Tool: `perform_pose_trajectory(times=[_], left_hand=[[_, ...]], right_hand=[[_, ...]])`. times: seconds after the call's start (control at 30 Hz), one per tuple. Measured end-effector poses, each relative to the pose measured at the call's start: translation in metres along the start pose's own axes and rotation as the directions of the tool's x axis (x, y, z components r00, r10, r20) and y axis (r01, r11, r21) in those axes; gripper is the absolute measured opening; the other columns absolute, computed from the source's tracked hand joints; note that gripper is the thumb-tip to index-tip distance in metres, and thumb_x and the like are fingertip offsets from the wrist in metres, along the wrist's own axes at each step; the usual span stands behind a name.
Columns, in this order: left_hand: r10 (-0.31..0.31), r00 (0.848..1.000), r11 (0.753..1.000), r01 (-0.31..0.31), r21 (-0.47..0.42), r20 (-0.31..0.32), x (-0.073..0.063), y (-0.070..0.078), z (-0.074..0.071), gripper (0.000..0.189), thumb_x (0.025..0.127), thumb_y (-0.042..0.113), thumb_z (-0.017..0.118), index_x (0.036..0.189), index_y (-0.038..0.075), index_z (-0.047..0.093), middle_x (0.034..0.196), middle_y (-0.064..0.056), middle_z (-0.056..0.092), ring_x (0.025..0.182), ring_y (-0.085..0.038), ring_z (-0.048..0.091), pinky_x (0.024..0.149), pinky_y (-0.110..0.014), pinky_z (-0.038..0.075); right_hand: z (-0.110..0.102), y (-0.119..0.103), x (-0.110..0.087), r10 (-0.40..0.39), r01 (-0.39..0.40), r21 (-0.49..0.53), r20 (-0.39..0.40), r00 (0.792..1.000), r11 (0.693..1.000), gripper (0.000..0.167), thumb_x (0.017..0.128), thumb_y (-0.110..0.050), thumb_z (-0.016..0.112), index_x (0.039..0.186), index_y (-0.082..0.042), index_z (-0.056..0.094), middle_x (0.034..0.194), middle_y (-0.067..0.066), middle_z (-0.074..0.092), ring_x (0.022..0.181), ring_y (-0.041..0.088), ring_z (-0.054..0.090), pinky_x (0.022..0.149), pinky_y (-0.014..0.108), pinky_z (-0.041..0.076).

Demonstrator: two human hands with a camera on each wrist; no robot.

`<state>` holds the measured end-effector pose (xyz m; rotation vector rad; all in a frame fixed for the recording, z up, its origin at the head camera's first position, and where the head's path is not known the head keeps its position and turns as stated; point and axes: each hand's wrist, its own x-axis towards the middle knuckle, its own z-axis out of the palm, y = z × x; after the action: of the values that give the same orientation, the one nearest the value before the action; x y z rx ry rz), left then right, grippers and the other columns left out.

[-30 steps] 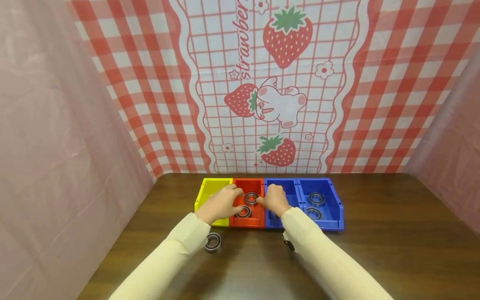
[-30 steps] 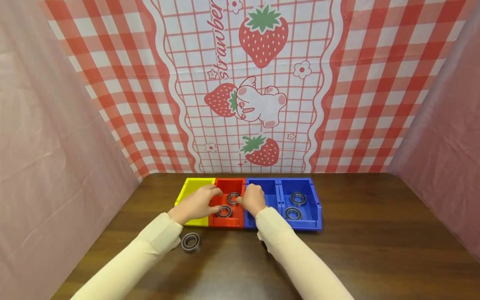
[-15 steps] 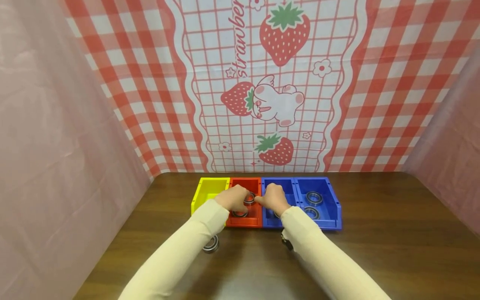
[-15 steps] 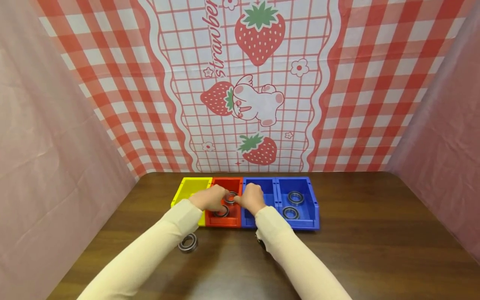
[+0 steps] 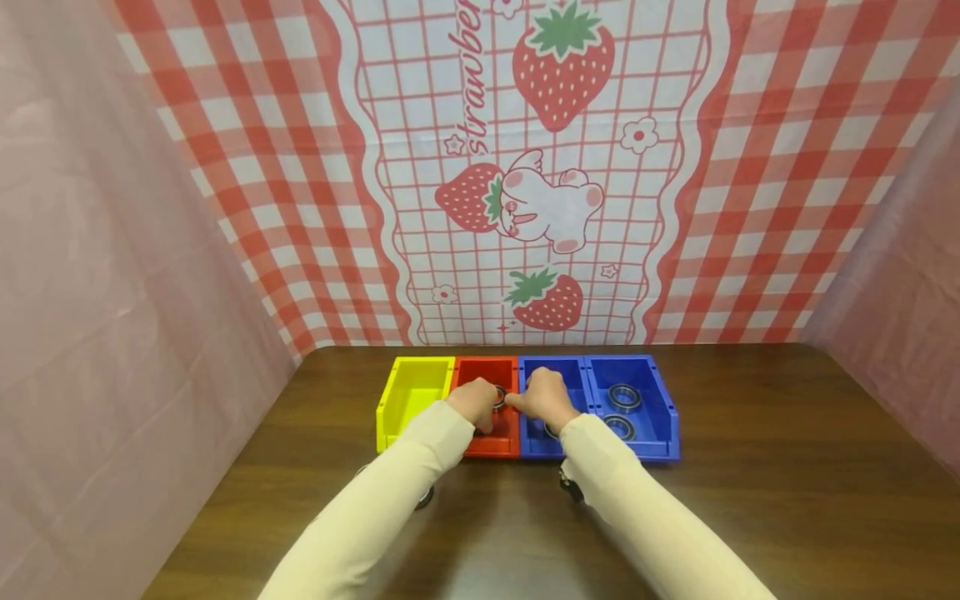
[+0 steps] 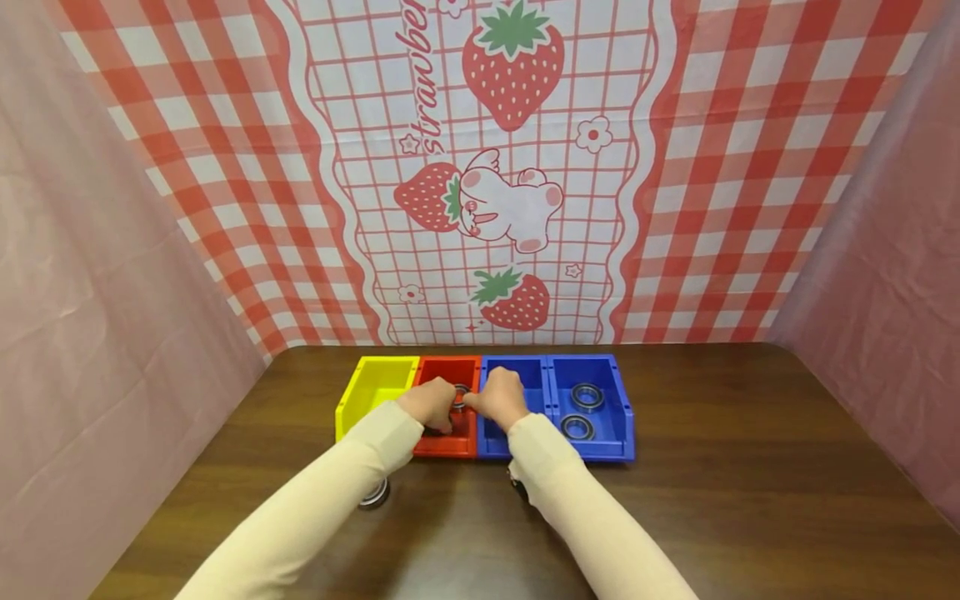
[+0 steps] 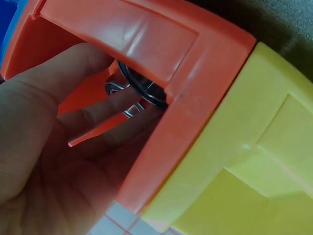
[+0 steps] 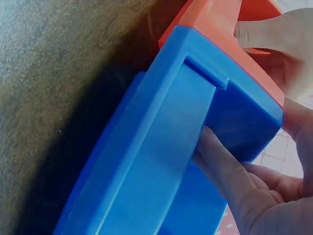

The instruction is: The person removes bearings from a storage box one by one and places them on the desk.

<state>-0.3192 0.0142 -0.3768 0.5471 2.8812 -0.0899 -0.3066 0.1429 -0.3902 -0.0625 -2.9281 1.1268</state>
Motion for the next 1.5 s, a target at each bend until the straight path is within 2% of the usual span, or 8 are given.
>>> perform_pose_trajectory(times=[0.13,0.23,0.57,0.67,0.87,1.17,1.3,1.5], left_hand=[[0.041,0.999,0.999,-0.041,0.001,-0.010,0.000,0.000,0.000,0.031,0.077,0.014,0.078,0.106,0.010,0.070,0.099,-0.006,0.067,0.074,-0.013,0.054,0.070,-0.028,0.055],[0.064,0.997,0.998,-0.064,0.006,-0.034,0.000,-0.001,0.001,0.028,0.077,0.016,0.079,0.103,0.009,0.071,0.098,-0.006,0.069,0.075,-0.013,0.057,0.073,-0.029,0.056],[0.072,0.995,0.997,-0.073,-0.023,-0.069,-0.001,0.004,0.012,0.027,0.077,0.009,0.076,0.103,0.006,0.069,0.096,-0.009,0.071,0.073,-0.016,0.061,0.074,-0.029,0.057],[0.076,0.995,0.997,-0.076,-0.001,-0.062,-0.002,0.006,0.012,0.022,0.079,0.011,0.076,0.099,0.006,0.070,0.097,-0.008,0.071,0.075,-0.017,0.063,0.074,-0.030,0.057],[0.060,0.997,0.998,-0.062,-0.033,-0.040,-0.006,0.005,0.007,0.022,0.079,0.015,0.077,0.098,0.007,0.068,0.098,-0.008,0.070,0.079,-0.019,0.063,0.075,-0.033,0.056],[0.157,0.984,0.988,-0.157,0.005,-0.085,-0.012,-0.003,-0.002,0.019,0.081,0.021,0.077,0.095,0.010,0.068,0.093,-0.004,0.069,0.087,-0.022,0.060,0.082,-0.035,0.054],[0.181,0.977,0.983,-0.178,0.035,-0.109,-0.018,-0.004,-0.005,0.025,0.083,0.025,0.075,0.103,0.011,0.068,0.099,-0.008,0.067,0.091,-0.023,0.057,0.084,-0.036,0.054],[0.197,0.969,0.980,-0.192,0.048,-0.147,-0.030,-0.006,-0.003,0.035,0.088,0.029,0.068,0.118,0.014,0.062,0.109,-0.012,0.059,0.095,-0.025,0.051,0.083,-0.035,0.055]], right_hand=[[-0.001,-0.001,-0.001,0.010,-0.010,0.001,-0.003,1.000,1.000,0.046,0.077,-0.023,0.075,0.048,-0.013,0.040,0.042,-0.004,0.034,0.037,0.010,0.036,0.037,0.019,0.027],[-0.002,-0.002,0.000,0.007,-0.007,-0.008,-0.005,1.000,1.000,0.047,0.077,-0.024,0.075,0.048,-0.013,0.040,0.043,-0.004,0.035,0.037,0.010,0.036,0.037,0.018,0.027],[0.001,0.000,0.000,-0.020,0.020,-0.018,-0.011,1.000,1.000,0.048,0.076,-0.024,0.075,0.046,-0.013,0.039,0.042,-0.005,0.031,0.038,0.008,0.031,0.039,0.019,0.024],[0.002,0.000,0.000,-0.034,0.033,-0.022,-0.017,0.999,0.999,0.050,0.076,-0.024,0.076,0.045,-0.013,0.039,0.041,-0.006,0.029,0.038,0.007,0.029,0.039,0.019,0.023],[0.002,0.000,0.001,-0.014,0.014,-0.004,-0.008,1.000,1.000,0.050,0.076,-0.027,0.076,0.046,-0.014,0.039,0.041,-0.006,0.031,0.037,0.007,0.032,0.038,0.018,0.025],[0.001,-0.002,0.002,0.002,-0.002,-0.004,0.003,1.000,1.000,0.043,0.077,-0.024,0.075,0.048,-0.012,0.045,0.042,-0.003,0.041,0.038,0.010,0.041,0.039,0.019,0.031],[0.001,-0.001,0.003,0.011,-0.011,0.000,0.006,1.000,1.000,0.043,0.077,-0.025,0.075,0.049,-0.011,0.046,0.043,-0.002,0.042,0.039,0.010,0.041,0.040,0.019,0.032],[0.002,0.001,0.004,0.001,-0.001,-0.018,-0.003,1.000,1.000,0.050,0.077,-0.031,0.076,0.047,-0.013,0.040,0.041,-0.004,0.036,0.038,0.008,0.034,0.039,0.020,0.028]])
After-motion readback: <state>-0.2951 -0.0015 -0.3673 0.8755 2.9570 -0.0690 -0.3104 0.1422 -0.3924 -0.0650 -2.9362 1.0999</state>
